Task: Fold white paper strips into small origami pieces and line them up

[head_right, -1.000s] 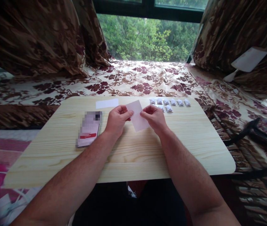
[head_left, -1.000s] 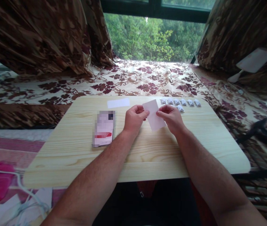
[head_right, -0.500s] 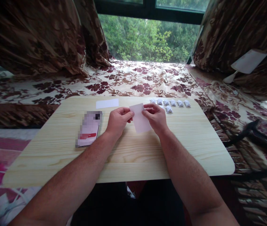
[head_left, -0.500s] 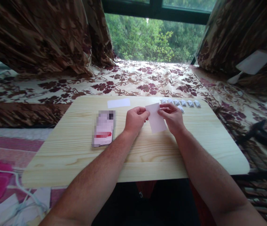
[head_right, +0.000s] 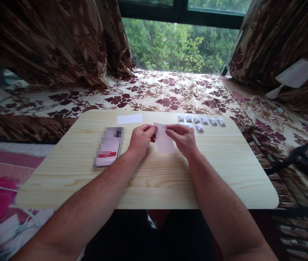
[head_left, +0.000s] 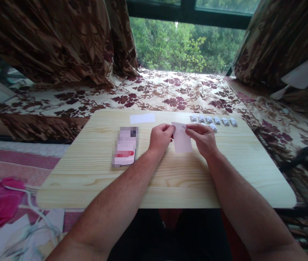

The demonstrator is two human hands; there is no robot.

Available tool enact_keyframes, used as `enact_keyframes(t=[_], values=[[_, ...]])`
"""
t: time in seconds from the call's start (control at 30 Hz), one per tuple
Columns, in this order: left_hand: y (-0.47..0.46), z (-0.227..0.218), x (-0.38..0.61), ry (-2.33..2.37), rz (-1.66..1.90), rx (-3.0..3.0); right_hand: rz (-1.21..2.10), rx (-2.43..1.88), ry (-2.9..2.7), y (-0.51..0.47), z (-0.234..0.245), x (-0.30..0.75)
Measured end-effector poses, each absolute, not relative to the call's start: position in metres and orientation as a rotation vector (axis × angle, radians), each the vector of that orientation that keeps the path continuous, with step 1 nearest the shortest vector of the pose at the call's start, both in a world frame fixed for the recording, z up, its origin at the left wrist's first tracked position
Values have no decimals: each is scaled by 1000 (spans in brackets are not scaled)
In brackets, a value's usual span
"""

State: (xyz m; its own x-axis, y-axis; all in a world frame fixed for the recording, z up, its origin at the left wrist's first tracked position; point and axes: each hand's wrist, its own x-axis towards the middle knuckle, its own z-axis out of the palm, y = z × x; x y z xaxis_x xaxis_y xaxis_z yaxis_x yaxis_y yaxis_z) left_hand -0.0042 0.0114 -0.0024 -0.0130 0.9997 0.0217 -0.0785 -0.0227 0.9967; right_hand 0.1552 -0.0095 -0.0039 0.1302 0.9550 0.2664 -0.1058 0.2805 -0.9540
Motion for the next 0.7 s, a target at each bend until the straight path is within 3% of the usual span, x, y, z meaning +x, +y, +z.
enact_keyframes(t=[0.7], values=[[10, -1, -4, 1086, 1263, 1181, 1151, -1017, -1275, -9, -2, 157]])
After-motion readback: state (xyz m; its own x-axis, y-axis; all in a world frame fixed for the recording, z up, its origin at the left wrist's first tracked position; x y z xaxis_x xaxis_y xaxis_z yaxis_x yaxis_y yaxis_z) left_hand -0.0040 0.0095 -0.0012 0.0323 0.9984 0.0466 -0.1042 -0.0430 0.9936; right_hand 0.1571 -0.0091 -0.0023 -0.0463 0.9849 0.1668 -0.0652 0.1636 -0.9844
